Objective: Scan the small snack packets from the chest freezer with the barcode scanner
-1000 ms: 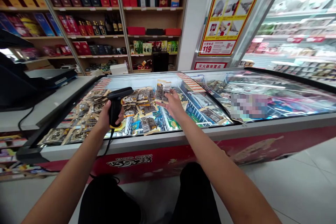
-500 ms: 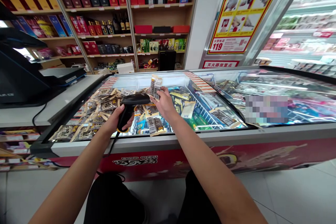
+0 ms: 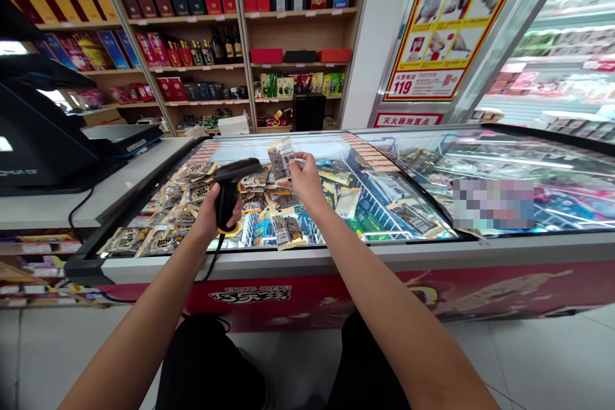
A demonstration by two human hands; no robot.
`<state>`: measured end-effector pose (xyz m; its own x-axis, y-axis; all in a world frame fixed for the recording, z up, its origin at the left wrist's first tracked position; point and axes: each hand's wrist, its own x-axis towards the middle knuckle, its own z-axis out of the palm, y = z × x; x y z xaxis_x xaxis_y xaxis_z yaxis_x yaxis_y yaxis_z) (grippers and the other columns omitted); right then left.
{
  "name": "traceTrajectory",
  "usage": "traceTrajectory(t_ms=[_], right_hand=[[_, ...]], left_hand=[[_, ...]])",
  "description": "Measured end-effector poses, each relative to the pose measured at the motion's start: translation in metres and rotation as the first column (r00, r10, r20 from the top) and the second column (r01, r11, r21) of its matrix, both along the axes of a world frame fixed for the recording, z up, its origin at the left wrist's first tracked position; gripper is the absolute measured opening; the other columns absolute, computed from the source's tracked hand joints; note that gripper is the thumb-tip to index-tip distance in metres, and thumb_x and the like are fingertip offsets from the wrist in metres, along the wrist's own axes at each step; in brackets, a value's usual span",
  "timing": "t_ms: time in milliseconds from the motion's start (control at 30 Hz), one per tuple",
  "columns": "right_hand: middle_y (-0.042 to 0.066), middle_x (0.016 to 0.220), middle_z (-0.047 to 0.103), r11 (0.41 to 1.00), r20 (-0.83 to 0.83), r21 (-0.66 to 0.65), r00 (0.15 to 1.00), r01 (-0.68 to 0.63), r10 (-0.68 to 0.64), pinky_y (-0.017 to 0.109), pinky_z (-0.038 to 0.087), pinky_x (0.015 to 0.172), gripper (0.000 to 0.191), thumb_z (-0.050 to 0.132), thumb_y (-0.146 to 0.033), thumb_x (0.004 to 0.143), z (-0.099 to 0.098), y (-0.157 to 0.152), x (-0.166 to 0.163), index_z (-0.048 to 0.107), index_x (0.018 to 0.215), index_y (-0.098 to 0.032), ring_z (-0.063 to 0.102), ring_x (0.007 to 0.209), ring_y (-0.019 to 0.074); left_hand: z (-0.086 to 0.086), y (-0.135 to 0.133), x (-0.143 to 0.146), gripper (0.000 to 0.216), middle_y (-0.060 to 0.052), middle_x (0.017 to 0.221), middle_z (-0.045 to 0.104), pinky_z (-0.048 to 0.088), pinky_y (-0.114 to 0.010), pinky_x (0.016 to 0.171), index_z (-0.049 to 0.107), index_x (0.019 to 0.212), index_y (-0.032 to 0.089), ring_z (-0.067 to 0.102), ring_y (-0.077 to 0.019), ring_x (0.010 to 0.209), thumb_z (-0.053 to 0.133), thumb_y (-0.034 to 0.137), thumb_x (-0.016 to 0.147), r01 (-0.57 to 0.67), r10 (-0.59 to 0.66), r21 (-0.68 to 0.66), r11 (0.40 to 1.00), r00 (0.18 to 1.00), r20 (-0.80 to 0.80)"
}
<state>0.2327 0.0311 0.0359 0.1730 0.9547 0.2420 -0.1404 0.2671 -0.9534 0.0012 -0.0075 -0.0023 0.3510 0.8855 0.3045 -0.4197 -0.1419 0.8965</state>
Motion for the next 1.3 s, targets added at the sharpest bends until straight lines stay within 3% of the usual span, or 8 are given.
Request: traceTrajectory(t_ms=[200, 433, 567, 767, 933, 1067, 1200, 1300], right_hand=[[0.009, 0.092, 0.074, 0.97, 0.628, 0.171, 0.739, 0.175, -0.244, 0.053, 0.058, 0.091, 0.041, 0.056, -0.038, 0.099, 0.004, 0.025, -0.002, 0.053, 0.137, -0.022, 0.069, 0.082, 0.0313], [0.024, 0.132, 0.073, 0.975, 0.843, 0.181, 0.491, 0.125, -0.22, 0.057, 0.046, 0.113, 0.047, 0.056, -0.03, 0.098, -0.002, 0.033, -0.005, 0.063, 0.141, -0.01, 0.061, 0.131, 0.0436], [0.021, 0.149, 0.064, 0.957, 0.837, 0.279, 0.47, 0.076, -0.281, 0.054, 0.044, 0.117, 0.053, 0.051, -0.033, 0.101, -0.007, 0.019, 0.013, 0.06, 0.148, -0.01, 0.054, 0.142, 0.0394], [0.025, 0.143, 0.065, 0.884, 0.883, 0.405, 0.148, 0.235, -0.444, 0.062, 0.04, 0.117, 0.054, 0.054, -0.036, 0.099, -0.029, -0.023, 0.119, 0.061, 0.145, -0.011, 0.055, 0.138, 0.044], [0.035, 0.139, 0.062, 0.766, 0.99, 0.14, -0.086, 0.627, -0.111, 0.072, 0.045, 0.104, 0.069, 0.063, -0.061, 0.092, -0.055, -0.071, 0.226, 0.066, 0.139, -0.009, 0.053, 0.135, 0.0573], [0.029, 0.119, 0.071, 0.792, 1.0, -0.016, 0.03, 0.61, -0.003, 0.065, 0.051, 0.102, 0.058, 0.067, -0.065, 0.088, -0.059, -0.083, 0.264, 0.074, 0.114, -0.014, 0.064, 0.125, 0.0507], [0.021, 0.103, 0.076, 0.833, 0.861, -0.065, 0.452, 0.549, -0.231, 0.064, 0.055, 0.097, 0.049, 0.09, -0.054, 0.066, -0.052, -0.077, 0.253, 0.071, 0.096, -0.02, 0.071, 0.108, 0.0471], [0.015, 0.106, 0.078, 0.905, 0.551, -0.015, 0.758, 0.426, -0.348, 0.059, 0.06, 0.088, 0.053, 0.085, -0.057, 0.068, -0.048, -0.067, 0.225, 0.068, 0.105, -0.023, 0.074, 0.099, 0.0392]], left_hand=[[0.003, 0.004, -0.002, 0.056, 0.004, 0.06, 0.056, 0.032, -0.022, 0.04, 0.062, 0.099, 0.018, 0.042, -0.0076, 0.037, 0.061, 0.073, 0.091, -0.195, 0.195, -0.017, 0.981, 0.967, 0.165], [0.001, 0.005, -0.002, 0.059, 0.003, 0.06, 0.056, 0.033, -0.022, 0.04, 0.064, 0.099, 0.017, 0.043, -0.0077, 0.038, 0.062, 0.075, 0.09, -0.18, 0.18, -0.017, 0.984, 0.972, 0.151], [0.001, 0.005, -0.001, 0.06, 0.004, 0.06, 0.056, 0.032, -0.022, 0.04, 0.064, 0.104, 0.017, 0.043, -0.0079, 0.037, 0.062, 0.075, 0.089, -0.168, 0.169, -0.02, 0.986, 0.976, 0.136], [0.004, 0.002, 0.0, 0.063, 0.003, 0.058, 0.056, 0.029, -0.023, 0.038, 0.063, 0.099, 0.017, 0.042, -0.0089, 0.035, 0.066, 0.077, 0.084, -0.124, 0.124, 0.002, 0.992, 0.991, 0.053], [0.004, 0.003, 0.001, 0.062, 0.003, 0.056, 0.057, 0.029, -0.024, 0.036, 0.063, 0.098, 0.017, 0.043, -0.0103, 0.033, 0.067, 0.077, 0.083, -0.074, 0.073, 0.027, 0.997, 0.997, 0.03], [0.005, 0.002, 0.0, 0.06, 0.003, 0.056, 0.057, 0.03, -0.024, 0.036, 0.063, 0.097, 0.017, 0.042, -0.01, 0.033, 0.067, 0.075, 0.083, -0.068, 0.067, 0.033, 0.997, 0.998, 0.017], [0.005, 0.001, 0.0, 0.061, 0.003, 0.056, 0.057, 0.03, -0.024, 0.036, 0.063, 0.101, 0.017, 0.043, -0.0104, 0.034, 0.067, 0.075, 0.084, -0.071, 0.071, 0.038, 0.997, 0.997, 0.008], [0.003, 0.002, 0.0, 0.063, 0.003, 0.057, 0.057, 0.029, -0.023, 0.036, 0.062, 0.102, 0.017, 0.043, -0.01, 0.033, 0.066, 0.077, 0.084, -0.073, 0.073, 0.03, 0.997, 0.997, 0.004]])
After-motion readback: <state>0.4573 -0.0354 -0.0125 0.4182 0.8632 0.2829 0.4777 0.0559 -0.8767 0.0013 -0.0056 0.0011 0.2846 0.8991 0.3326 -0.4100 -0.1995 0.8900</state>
